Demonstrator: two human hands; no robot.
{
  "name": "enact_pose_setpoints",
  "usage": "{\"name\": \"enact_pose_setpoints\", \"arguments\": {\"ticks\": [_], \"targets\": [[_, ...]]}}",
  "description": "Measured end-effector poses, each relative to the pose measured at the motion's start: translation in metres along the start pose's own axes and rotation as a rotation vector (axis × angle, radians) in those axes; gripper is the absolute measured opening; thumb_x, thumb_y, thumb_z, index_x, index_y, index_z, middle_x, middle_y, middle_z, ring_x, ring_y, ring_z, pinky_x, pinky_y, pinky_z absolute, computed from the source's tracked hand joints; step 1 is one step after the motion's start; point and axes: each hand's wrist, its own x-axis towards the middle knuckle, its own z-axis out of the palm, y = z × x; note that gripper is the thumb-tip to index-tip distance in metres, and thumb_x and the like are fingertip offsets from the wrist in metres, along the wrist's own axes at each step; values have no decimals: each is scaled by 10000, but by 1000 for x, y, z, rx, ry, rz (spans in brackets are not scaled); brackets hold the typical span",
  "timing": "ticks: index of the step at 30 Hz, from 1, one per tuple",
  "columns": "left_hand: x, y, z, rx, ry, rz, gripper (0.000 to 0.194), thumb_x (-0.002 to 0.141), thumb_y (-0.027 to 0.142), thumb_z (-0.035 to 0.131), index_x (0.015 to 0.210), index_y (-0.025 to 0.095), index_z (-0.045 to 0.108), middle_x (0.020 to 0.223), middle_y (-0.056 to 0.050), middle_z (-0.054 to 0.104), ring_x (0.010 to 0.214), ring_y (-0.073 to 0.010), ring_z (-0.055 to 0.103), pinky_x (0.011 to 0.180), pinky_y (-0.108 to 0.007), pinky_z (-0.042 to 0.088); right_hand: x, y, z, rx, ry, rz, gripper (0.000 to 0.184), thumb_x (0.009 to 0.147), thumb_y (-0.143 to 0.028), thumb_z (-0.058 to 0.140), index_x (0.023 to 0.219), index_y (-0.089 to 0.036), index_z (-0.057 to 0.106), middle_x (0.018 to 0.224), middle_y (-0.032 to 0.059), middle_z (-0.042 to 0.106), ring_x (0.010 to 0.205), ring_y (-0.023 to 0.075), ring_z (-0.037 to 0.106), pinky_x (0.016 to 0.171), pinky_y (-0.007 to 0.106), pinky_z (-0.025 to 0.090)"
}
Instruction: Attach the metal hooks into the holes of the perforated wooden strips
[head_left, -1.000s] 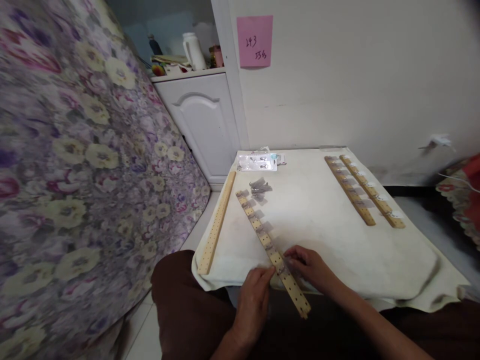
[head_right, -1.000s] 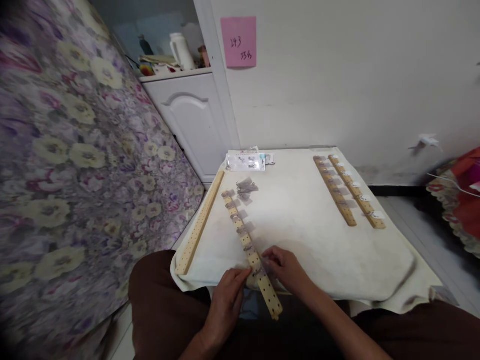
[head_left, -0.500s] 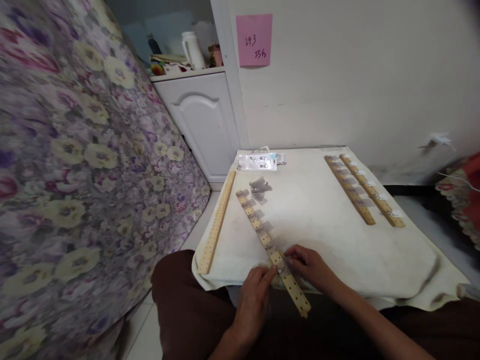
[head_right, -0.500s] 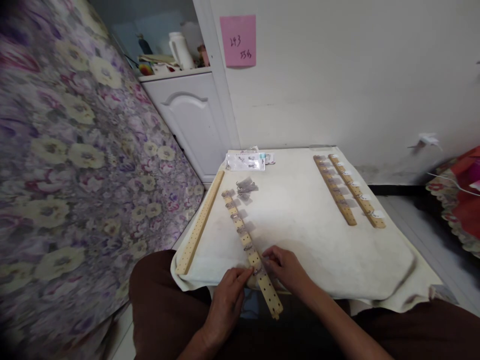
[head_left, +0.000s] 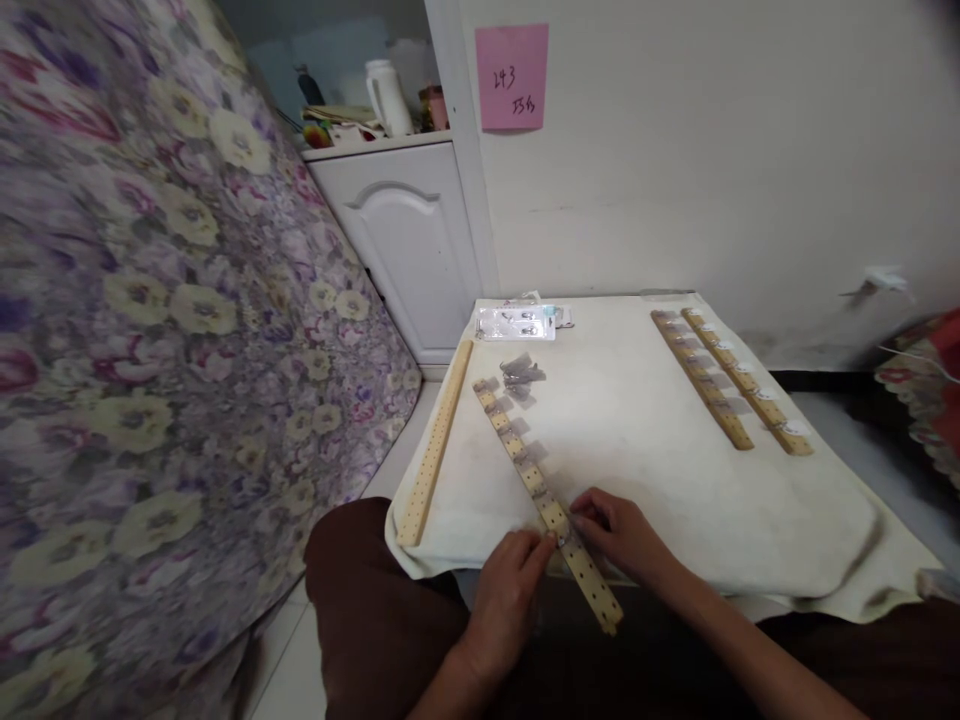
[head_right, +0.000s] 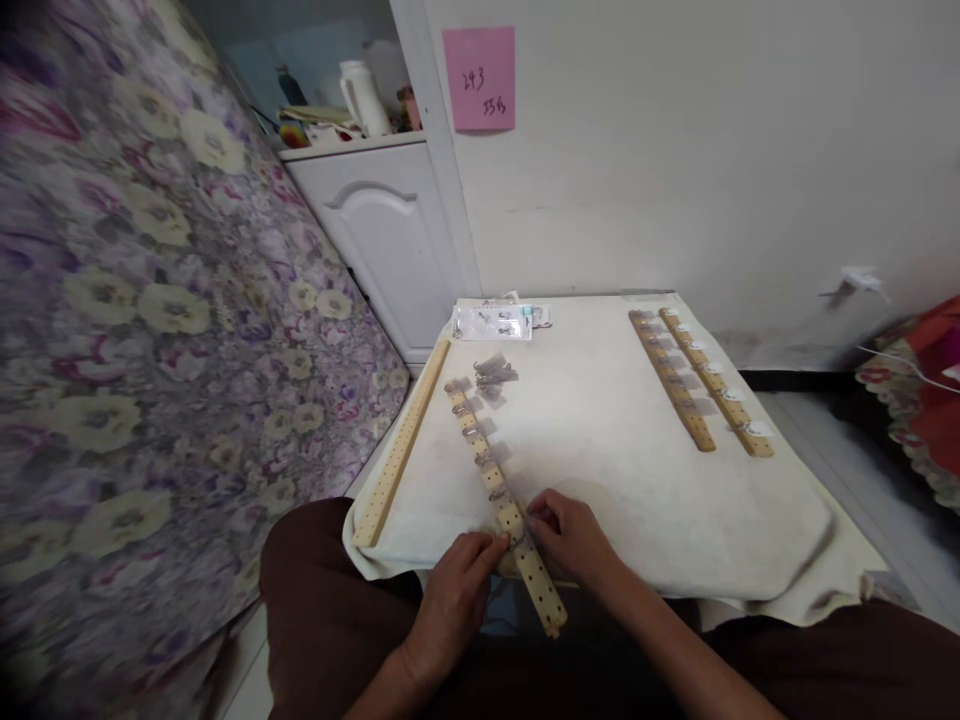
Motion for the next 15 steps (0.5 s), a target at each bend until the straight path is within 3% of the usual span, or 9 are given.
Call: {"name": "enact_pose_setpoints", "arguments": {"ticks": [15], "targets": [[3,-3,-2,98,-25,44,353,924,169,349,1248,226,477,910,-44,551,813,-163,492,694,-285,465,4,-3,1,-8,1,101,121,731,-249,593,822,-171,611,647,-12,608,608,131,524,571,225,385]]}}
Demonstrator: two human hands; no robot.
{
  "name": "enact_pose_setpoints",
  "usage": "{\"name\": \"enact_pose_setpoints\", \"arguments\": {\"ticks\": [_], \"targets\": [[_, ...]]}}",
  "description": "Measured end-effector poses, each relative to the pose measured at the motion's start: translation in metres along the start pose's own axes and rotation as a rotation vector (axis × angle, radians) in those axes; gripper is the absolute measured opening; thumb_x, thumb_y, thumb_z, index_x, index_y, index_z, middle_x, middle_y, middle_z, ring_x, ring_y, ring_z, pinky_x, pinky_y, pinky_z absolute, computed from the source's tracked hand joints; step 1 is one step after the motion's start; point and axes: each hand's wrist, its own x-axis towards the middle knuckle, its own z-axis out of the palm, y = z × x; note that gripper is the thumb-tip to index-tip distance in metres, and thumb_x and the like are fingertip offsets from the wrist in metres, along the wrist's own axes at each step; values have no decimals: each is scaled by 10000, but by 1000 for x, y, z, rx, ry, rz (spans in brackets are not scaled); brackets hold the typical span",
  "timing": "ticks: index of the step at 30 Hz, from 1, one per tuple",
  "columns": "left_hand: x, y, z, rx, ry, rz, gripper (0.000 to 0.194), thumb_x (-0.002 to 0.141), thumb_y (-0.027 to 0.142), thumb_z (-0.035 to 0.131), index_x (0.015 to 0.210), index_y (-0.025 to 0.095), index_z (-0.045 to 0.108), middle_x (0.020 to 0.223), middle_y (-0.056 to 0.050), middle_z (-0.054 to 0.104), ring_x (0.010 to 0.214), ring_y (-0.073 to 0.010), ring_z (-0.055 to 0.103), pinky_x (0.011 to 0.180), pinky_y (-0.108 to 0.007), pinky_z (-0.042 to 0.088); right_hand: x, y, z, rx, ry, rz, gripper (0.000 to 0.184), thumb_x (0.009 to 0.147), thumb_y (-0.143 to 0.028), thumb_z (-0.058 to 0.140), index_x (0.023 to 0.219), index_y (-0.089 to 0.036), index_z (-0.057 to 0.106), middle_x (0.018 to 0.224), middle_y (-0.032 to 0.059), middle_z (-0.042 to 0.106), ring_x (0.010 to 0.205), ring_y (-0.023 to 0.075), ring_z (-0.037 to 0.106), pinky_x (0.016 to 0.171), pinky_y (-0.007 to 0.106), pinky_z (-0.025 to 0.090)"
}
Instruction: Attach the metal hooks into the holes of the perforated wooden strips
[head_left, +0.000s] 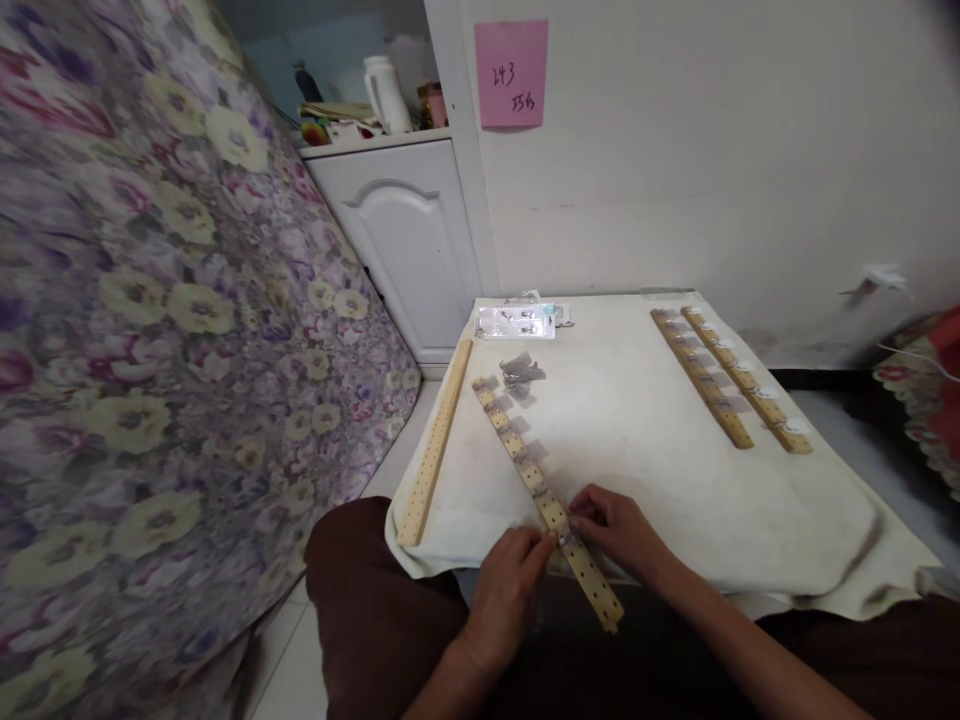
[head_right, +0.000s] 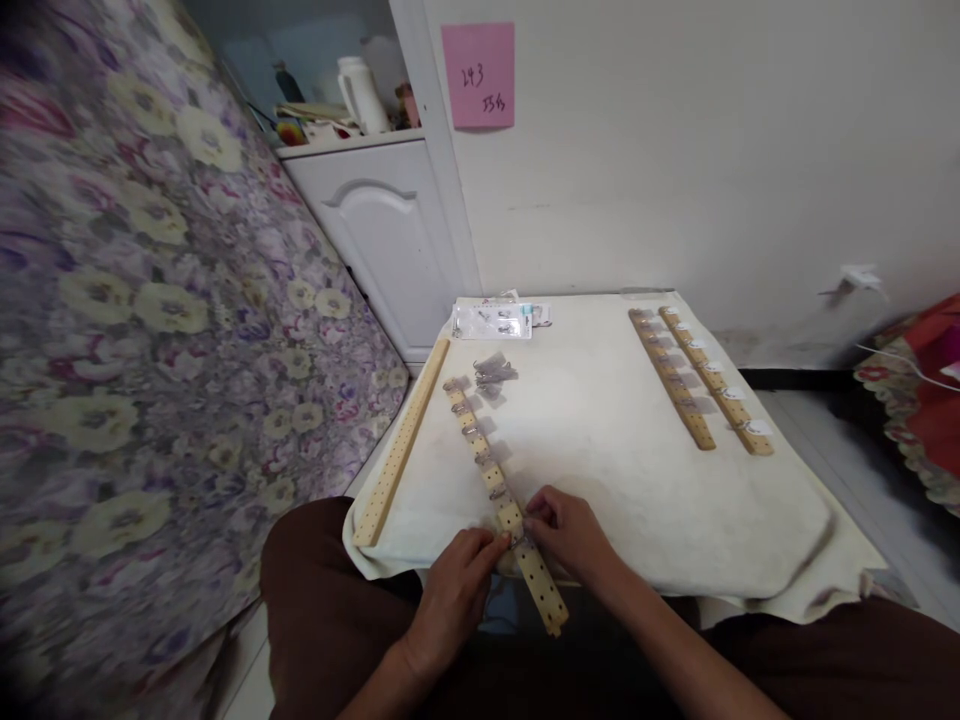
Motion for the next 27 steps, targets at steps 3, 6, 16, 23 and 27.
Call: {"name": "enact_pose_setpoints", "arguments": {"ticks": [3,6,16,23,27], "targets": [[1,-1,0,17,-11,1,338,925,172,358,1232,222,492,909,-45,548,809,-165,486,682,-280,452,1,0,1,14,-1,10,110,724,-245,595,806,-173,611,620,-22,584,587,122,506,552,217,372],[3,1,-2,32,-44,-23,317,930,180,351,1196,224,518,898,-41,544,811,-166,484,680,-277,445,2,0,2,14,5,15,93,716,-243,599,777,-174,613,592,-30,562,569,116,493,540,212,361],[2,4,-6,53,-56,-51,323,922,181,345,1193,224,516,896,-48,535,819,-174,481,691,-288,456,0,4,4,30,29,-40,100,734,-253,583,790,-177,615,617,-25,586,593,126,515,561,218,371],[-1,6,-8,-18,-8,-35,377,904,136,341,1237,215,500,912,-67,547,836,-176,499,710,-301,468,-5,5,6,-11,67,-116,166,772,-263,533,883,-176,620,648,-9,602,605,146,533,584,242,395],[-1,6,-9,-40,7,-26,401,893,121,345,1252,220,495,912,-70,555,833,-175,508,708,-306,477,-6,6,4,-7,122,-122,211,773,-251,518,945,-167,609,721,17,627,670,163,568,630,261,426]]}}
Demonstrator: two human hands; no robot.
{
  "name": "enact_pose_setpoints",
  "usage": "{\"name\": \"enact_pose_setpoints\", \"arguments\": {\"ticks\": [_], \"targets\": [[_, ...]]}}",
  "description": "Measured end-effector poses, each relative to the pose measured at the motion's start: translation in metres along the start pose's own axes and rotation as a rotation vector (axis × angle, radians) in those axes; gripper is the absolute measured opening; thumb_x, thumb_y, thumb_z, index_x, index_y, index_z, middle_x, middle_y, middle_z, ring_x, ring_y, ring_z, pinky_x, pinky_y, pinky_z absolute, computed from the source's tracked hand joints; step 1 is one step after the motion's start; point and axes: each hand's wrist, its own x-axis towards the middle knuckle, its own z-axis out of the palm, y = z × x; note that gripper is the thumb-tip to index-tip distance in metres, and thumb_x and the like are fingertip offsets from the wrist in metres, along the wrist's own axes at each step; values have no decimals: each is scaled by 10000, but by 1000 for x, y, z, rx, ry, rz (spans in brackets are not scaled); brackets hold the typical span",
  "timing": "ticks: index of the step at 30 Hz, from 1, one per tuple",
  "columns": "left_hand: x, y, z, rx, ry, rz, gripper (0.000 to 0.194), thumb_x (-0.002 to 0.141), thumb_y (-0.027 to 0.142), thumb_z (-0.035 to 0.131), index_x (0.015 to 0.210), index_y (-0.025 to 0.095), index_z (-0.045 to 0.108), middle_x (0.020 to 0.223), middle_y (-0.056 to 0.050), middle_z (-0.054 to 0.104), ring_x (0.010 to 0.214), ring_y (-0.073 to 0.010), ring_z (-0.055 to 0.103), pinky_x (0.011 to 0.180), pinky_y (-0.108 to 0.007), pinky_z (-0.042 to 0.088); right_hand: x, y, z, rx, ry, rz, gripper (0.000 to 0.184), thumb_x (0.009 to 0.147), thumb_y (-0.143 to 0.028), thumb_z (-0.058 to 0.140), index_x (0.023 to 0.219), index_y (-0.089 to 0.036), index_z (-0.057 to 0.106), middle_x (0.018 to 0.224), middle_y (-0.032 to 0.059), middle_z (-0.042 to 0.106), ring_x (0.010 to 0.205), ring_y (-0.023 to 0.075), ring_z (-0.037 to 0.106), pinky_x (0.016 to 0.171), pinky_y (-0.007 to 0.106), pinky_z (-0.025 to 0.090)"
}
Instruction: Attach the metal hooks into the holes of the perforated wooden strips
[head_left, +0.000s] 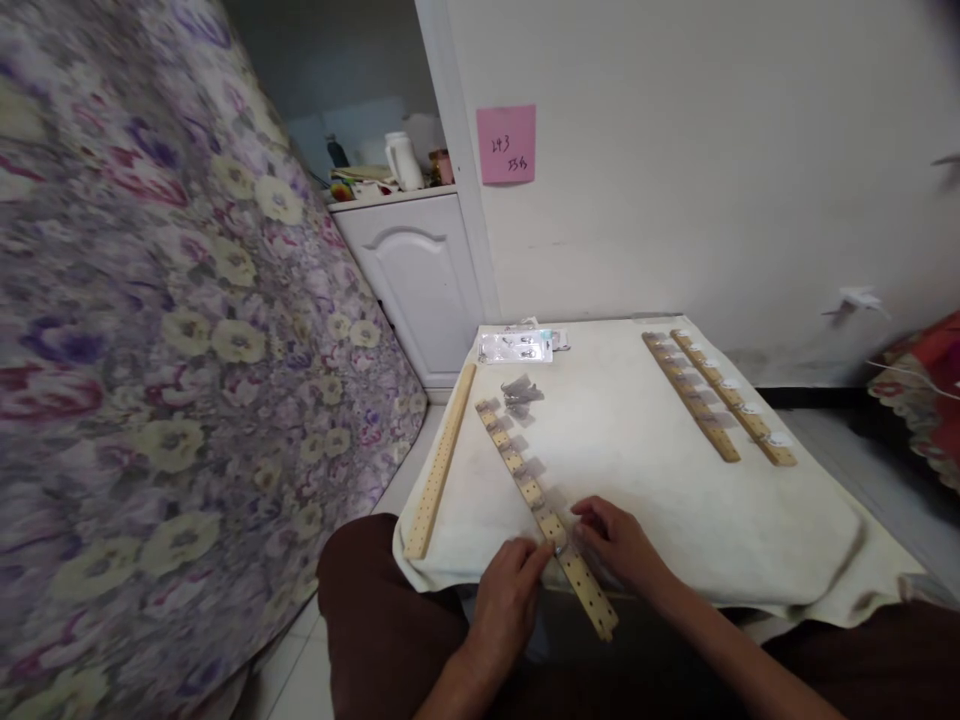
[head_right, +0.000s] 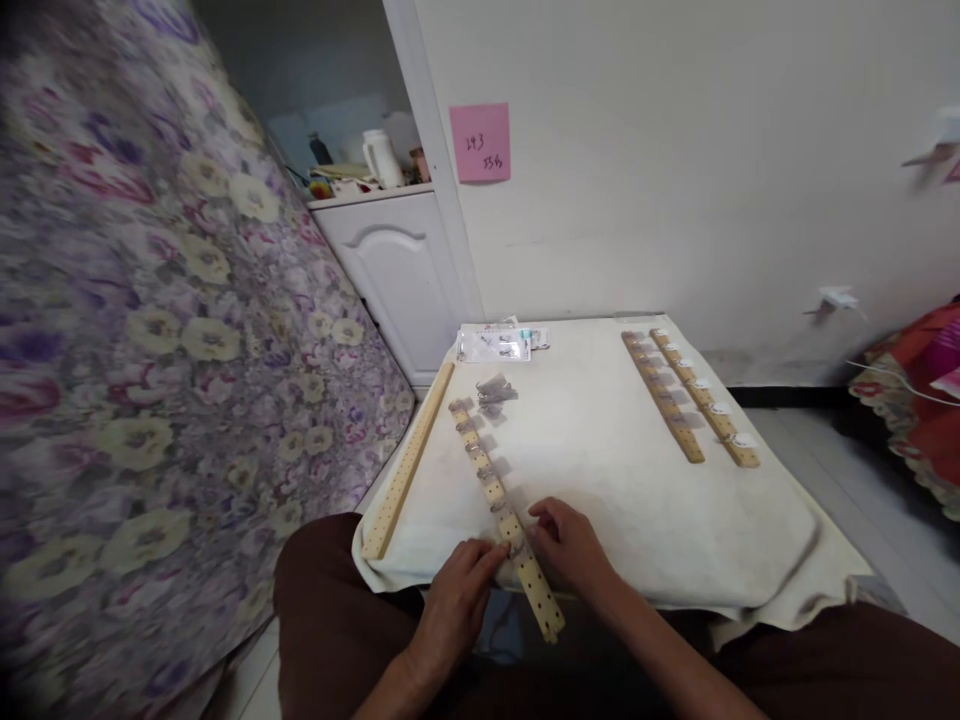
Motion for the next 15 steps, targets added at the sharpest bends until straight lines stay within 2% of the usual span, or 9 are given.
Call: {"name": "enact_pose_setpoints", "arguments": {"ticks": [3,5,8,10,12,15], "targets": [[-1,0,-2,-35,8,-3,426,882,101,338,1262,222,486,938,-77,564,859,-182,517,732,-329,486,-4,3,-7,-1,20,-12,199,781,-263,518,939,-171,598,719,11,617,674,158,569,638,262,433],[-3,0,-3,-96,34,-14,434,871,90,341,1262,215,481,982,-87,572,900,-189,525,766,-347,487,-10,6,-14,16,-7,14,155,798,-295,508,862,-175,583,647,-11,587,599,138,548,571,243,420],[-10,2,-3,-245,104,-100,360,877,120,361,1191,201,518,1026,-90,589,948,-189,540,821,-347,468,-24,9,-27,109,-171,160,207,825,-349,468,731,-175,526,571,-27,572,426,88,473,423,201,356],[-16,6,-2,-367,107,-242,261,888,183,386,1073,194,570,951,-65,616,887,-176,565,792,-315,462,-36,11,-35,162,-318,289,235,824,-381,465,723,-174,509,575,-21,603,354,64,439,346,174,295],[-20,12,0,-505,29,-402,215,885,254,413,947,182,606,799,-25,623,750,-155,569,694,-268,449,-47,13,-40,189,-425,370,253,818,-406,476,725,-172,501,592,-9,634,331,55,446,308,151,260],[-21,22,6,-735,-154,-542,278,861,355,446,843,156,640,672,1,603,634,-135,534,598,-232,405,-58,16,-42,216,-518,417,262,815,-411,485,729,-164,499,602,12,660,332,51,478,298,129,274]]}}
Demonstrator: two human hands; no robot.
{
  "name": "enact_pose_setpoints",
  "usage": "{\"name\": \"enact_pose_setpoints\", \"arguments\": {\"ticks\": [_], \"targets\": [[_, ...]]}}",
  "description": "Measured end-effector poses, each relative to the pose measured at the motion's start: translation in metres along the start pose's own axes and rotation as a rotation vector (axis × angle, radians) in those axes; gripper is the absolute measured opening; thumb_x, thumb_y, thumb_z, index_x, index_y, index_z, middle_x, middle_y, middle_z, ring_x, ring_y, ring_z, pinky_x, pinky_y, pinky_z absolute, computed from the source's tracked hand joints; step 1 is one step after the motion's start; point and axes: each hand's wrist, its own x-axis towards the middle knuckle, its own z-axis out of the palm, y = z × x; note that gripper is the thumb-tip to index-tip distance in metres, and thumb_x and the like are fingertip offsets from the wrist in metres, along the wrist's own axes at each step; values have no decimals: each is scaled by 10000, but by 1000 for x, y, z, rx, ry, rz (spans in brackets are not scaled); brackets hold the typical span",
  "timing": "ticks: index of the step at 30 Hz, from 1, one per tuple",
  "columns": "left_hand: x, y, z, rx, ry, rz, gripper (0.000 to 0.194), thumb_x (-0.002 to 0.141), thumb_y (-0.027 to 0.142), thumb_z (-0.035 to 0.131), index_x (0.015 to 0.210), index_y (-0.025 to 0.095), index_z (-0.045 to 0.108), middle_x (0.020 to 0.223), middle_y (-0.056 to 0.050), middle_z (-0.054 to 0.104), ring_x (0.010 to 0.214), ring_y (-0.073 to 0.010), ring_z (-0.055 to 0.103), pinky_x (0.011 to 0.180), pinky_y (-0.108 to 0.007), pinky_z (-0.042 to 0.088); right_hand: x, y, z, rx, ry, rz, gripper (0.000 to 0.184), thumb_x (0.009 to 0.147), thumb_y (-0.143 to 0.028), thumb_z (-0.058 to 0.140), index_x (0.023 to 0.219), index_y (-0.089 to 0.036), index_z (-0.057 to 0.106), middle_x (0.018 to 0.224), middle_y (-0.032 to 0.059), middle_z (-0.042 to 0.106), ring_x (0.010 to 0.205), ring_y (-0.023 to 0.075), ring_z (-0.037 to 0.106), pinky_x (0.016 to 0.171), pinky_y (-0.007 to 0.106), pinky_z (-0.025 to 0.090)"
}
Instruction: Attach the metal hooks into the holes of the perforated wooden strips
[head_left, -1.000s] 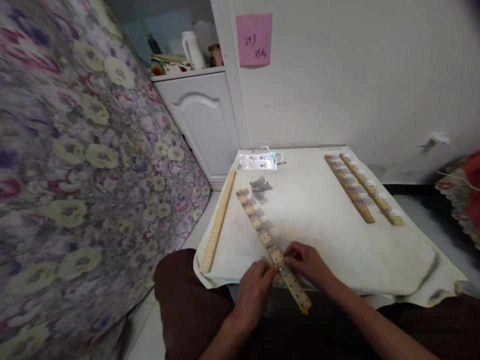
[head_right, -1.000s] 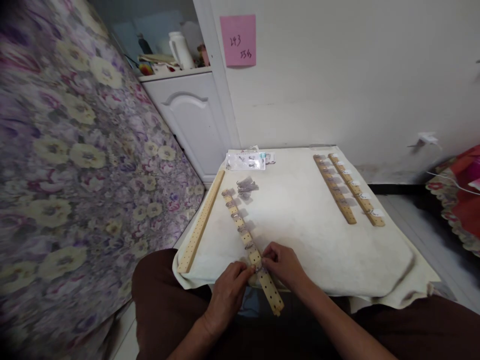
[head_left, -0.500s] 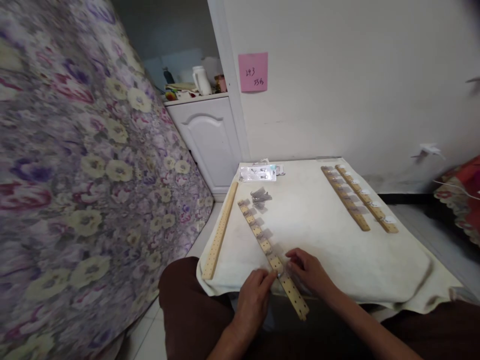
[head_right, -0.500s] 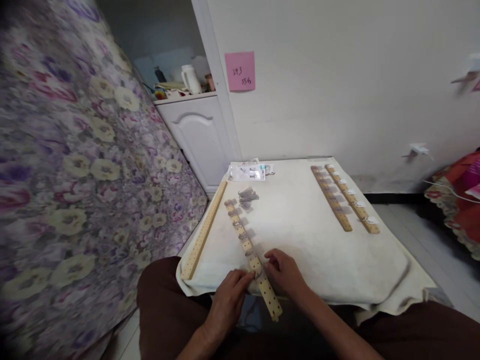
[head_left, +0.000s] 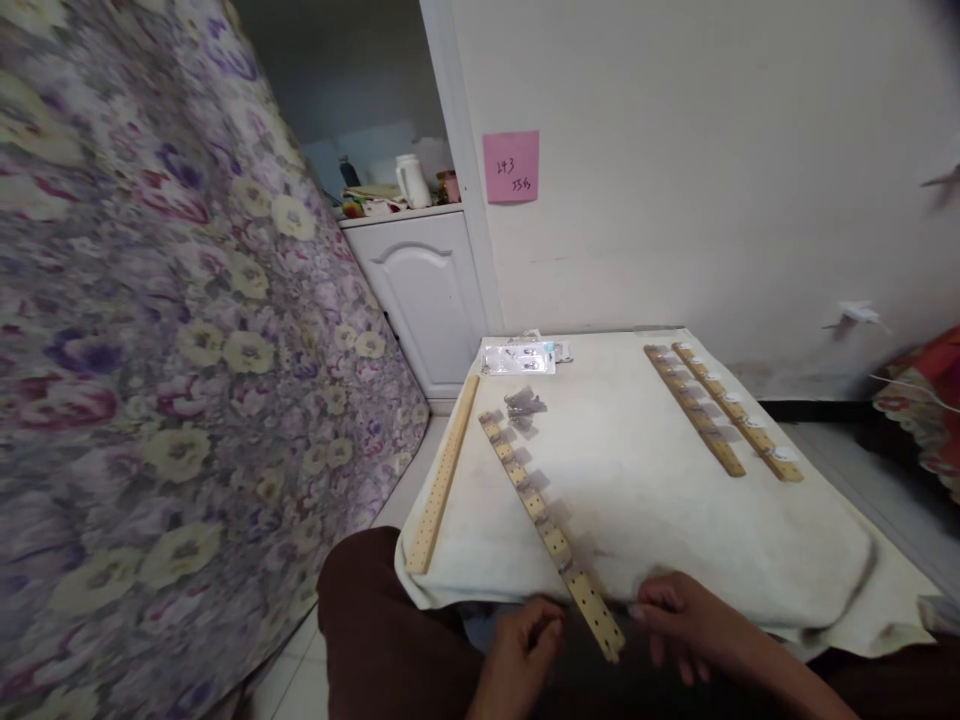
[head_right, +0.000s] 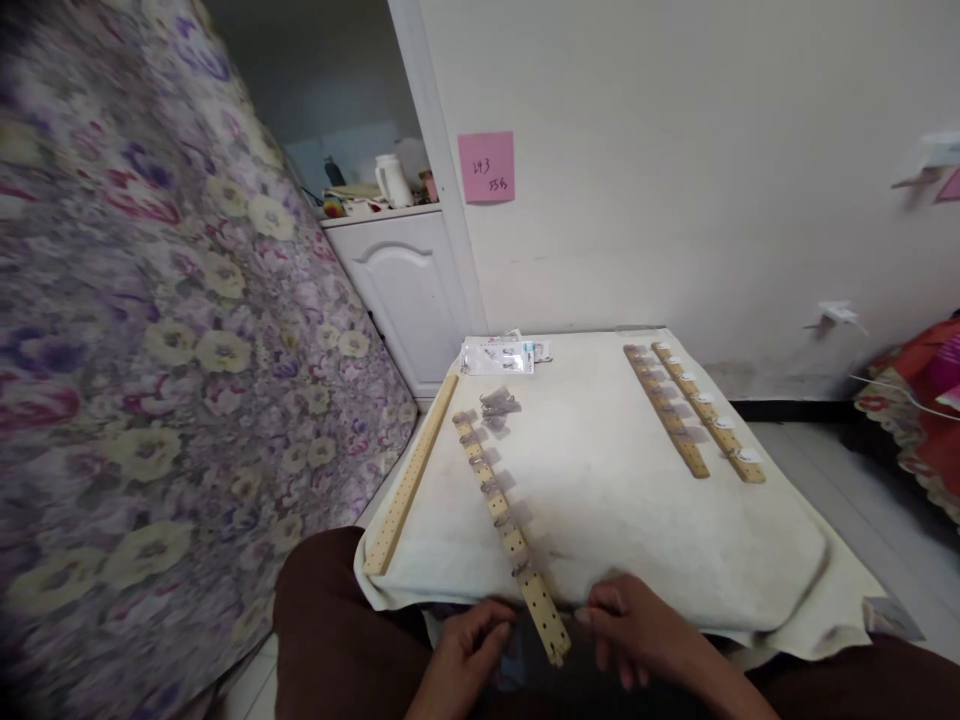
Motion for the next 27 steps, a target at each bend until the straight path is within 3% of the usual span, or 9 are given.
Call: {"name": "enact_pose_setpoints", "arguments": {"ticks": [4,7,15,27], "targets": [[4,6,15,-221,-168,-124,423,798,504,497,784,123,682,677,-23,624,638,-147,534,601,-240,390,1,4,9,-3,-63,18,222,787,-358,523,778,-142,572,608,11,659,345,45,503,311,113,315],[8,11,24,-367,-221,-161,483,742,568,545,773,114,706,708,-36,631,673,-157,536,628,-249,386,6,5,17,16,-82,26,223,772,-355,543,801,-142,602,593,-3,645,342,45,506,318,112,329],[11,1,31,-550,-210,-231,518,674,589,620,791,94,719,649,-42,619,637,-151,523,603,-244,357,10,6,26,79,-110,-4,187,768,-317,521,794,-146,594,580,-9,632,344,47,479,339,127,342],[0,-18,17,-528,-175,-291,483,664,580,621,739,104,660,625,5,555,559,-97,430,552,-226,293,16,-8,47,61,-48,-86,146,707,-250,565,609,-144,539,474,-49,485,424,58,420,394,159,243]]}}
